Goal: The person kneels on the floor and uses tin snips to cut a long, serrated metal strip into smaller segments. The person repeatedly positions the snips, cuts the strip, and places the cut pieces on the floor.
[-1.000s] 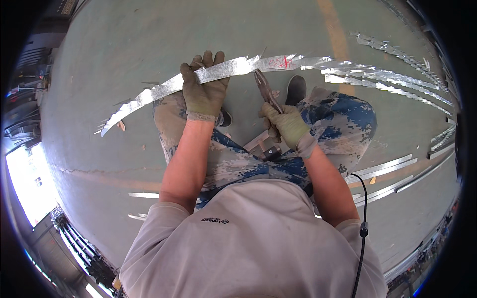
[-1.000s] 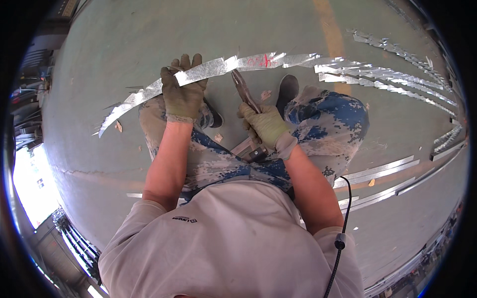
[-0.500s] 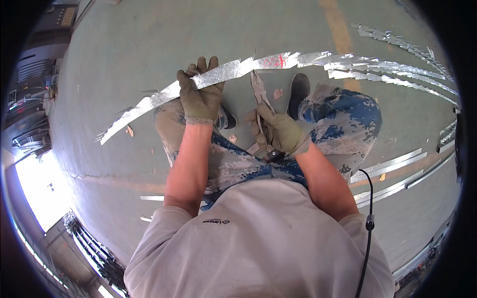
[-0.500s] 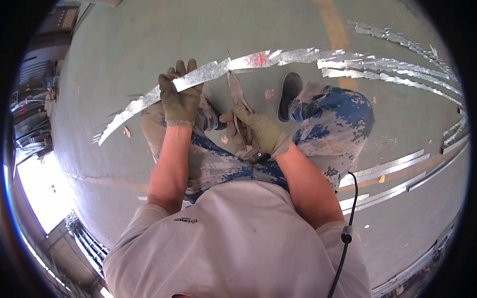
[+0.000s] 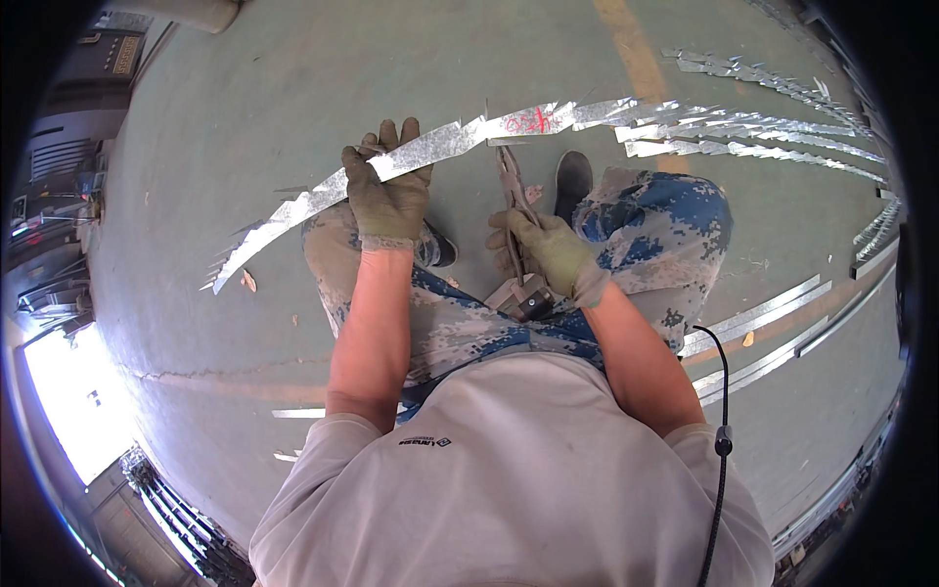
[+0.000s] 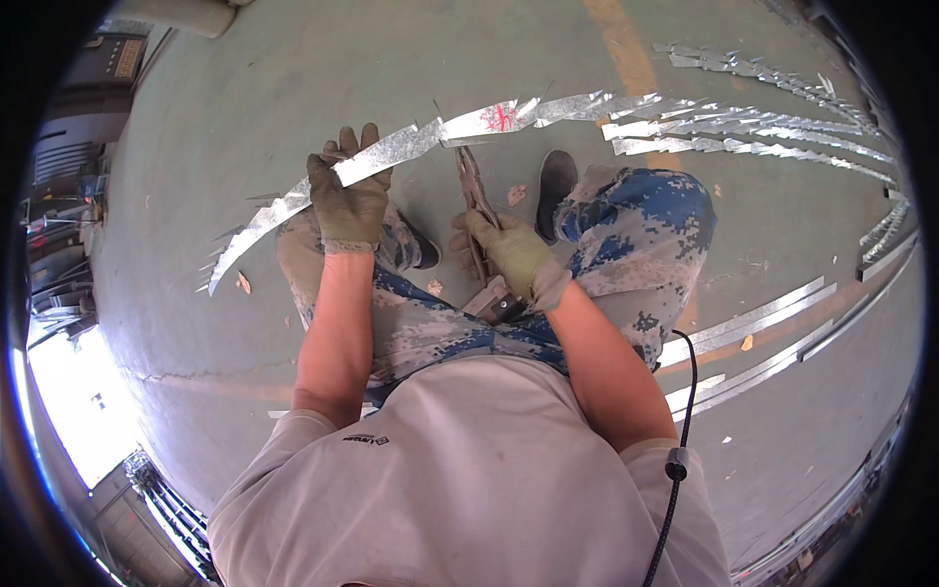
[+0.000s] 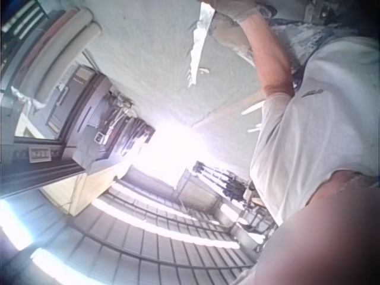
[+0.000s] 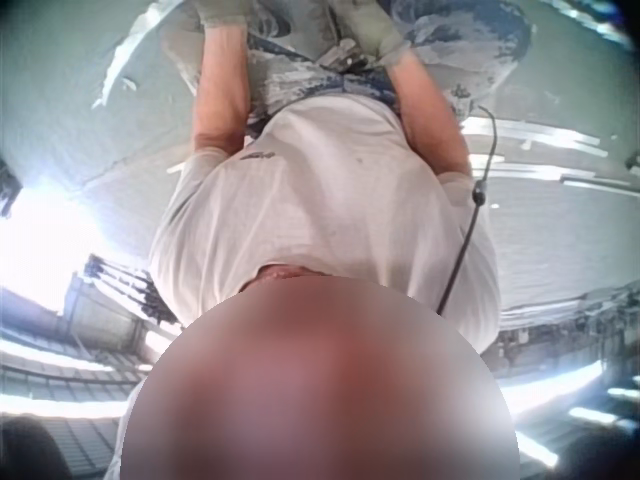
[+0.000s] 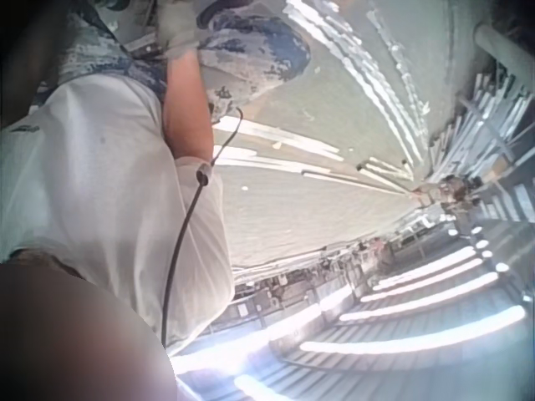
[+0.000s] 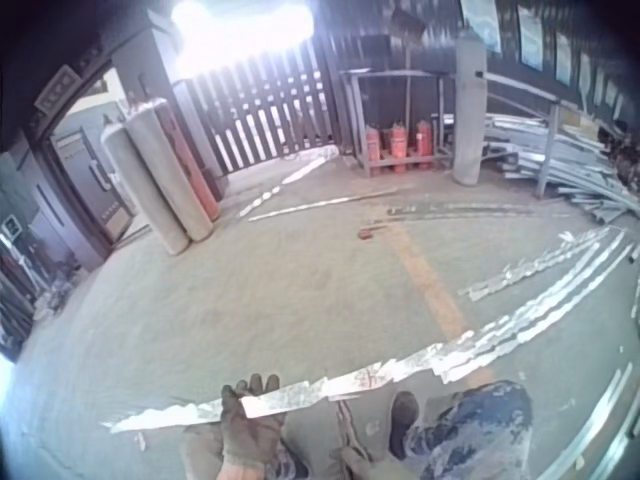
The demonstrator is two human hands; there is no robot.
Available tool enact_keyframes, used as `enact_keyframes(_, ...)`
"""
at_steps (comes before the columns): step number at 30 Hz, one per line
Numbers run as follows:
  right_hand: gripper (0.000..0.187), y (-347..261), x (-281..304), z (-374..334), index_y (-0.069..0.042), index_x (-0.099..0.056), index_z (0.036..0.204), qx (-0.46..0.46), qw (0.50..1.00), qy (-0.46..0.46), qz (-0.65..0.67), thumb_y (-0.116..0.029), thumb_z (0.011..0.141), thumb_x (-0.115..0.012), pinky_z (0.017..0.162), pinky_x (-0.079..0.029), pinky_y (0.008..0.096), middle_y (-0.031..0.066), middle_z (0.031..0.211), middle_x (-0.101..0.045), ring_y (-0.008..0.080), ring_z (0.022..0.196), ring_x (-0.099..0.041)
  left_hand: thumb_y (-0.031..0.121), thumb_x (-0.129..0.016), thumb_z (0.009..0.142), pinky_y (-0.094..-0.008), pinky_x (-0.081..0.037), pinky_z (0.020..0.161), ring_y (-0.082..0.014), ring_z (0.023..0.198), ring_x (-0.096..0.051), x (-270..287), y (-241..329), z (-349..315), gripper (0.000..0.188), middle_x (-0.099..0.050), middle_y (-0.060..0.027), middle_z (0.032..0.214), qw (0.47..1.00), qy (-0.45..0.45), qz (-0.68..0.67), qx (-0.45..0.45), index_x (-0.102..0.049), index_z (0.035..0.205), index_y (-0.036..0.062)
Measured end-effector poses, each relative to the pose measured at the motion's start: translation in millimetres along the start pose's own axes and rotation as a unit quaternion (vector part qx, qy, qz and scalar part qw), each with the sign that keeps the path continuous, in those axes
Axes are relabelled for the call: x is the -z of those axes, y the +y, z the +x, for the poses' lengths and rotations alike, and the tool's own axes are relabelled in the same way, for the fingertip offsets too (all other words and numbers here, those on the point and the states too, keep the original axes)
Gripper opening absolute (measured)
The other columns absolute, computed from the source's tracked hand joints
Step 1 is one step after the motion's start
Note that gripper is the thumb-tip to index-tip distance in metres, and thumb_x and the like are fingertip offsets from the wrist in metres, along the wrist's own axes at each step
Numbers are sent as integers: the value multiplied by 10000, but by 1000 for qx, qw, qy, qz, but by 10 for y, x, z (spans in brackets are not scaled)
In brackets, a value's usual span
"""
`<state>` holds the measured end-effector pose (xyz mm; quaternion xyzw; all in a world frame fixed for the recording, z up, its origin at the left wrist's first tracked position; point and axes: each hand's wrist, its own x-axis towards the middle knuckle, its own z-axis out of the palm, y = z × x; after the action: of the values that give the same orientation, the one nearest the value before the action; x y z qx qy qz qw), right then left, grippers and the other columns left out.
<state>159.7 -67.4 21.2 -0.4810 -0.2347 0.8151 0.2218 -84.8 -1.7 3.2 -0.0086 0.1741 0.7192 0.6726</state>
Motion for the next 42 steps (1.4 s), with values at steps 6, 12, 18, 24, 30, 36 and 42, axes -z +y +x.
enact_keyframes(6,511,41,-80,-47,-8,-607,1335,-8,1000,24,-1,-420,1034,-591,709,-572,329,100,1058,-703,183,843,-677,379,-709,941,-650,-492,1043,-420,1245,-607,-36,-28,-32,280,-714,-136,1161,999,30,7,-14,-633,937,110)
enact_keyframes(12,467,77,-105,23,-21,-623,1288,10,999,43,-25,-417,1040,-600,706,-553,313,89,1025,-701,166,801,-666,360,-614,1007,-678,-491,1022,-436,1270,-592,12,-10,-12,269,-718,-137,1157,1000,5,-28,2,-651,1006,94)
enact_keyframes(18,454,99,-129,116,-17,-611,1341,30,998,54,-22,-368,1052,-596,758,-571,322,96,1034,-707,181,849,-686,346,-621,1000,-671,-494,1020,-434,1265,-596,-9,-15,-14,261,-721,-137,1152,999,29,-21,-6,-653,960,90)
enact_keyframes(24,413,113,-108,136,-34,-647,1291,44,996,63,-39,-367,1050,-605,661,-543,297,52,900,-678,146,738,-650,365,-620,1004,-671,-502,1016,-436,1269,-590,-6,-27,-14,281,-718,-133,1154,1000,10,-17,-12,-647,959,89)
enact_keyframes(30,275,-62,-188,-34,-68,-646,1076,-14,994,21,106,-328,992,-677,480,-395,244,-10,774,-579,67,579,-511,371,-623,1001,-646,-517,1016,-428,1257,-599,-40,-20,-5,290,-711,-133,1152,999,31,-23,-2,-631,931,90)
enact_keyframes(36,210,-112,-219,-42,-76,-641,1048,-61,984,3,168,-246,940,-698,415,-255,259,-30,699,-490,63,480,-368,404,-544,1043,-624,-519,1015,-403,1241,-609,-127,-25,-25,335,-704,-135,1113,997,73,-9,-8,-595,915,99)
enact_keyframes(42,187,-127,-440,19,-85,-617,993,-29,988,154,13,-231,892,-674,389,-232,280,-16,687,-486,70,435,-337,444,-443,1088,-612,-508,1024,-398,1177,-630,-158,-73,-14,398,-691,-131,1045,990,134,1,-34,-572,931,102)
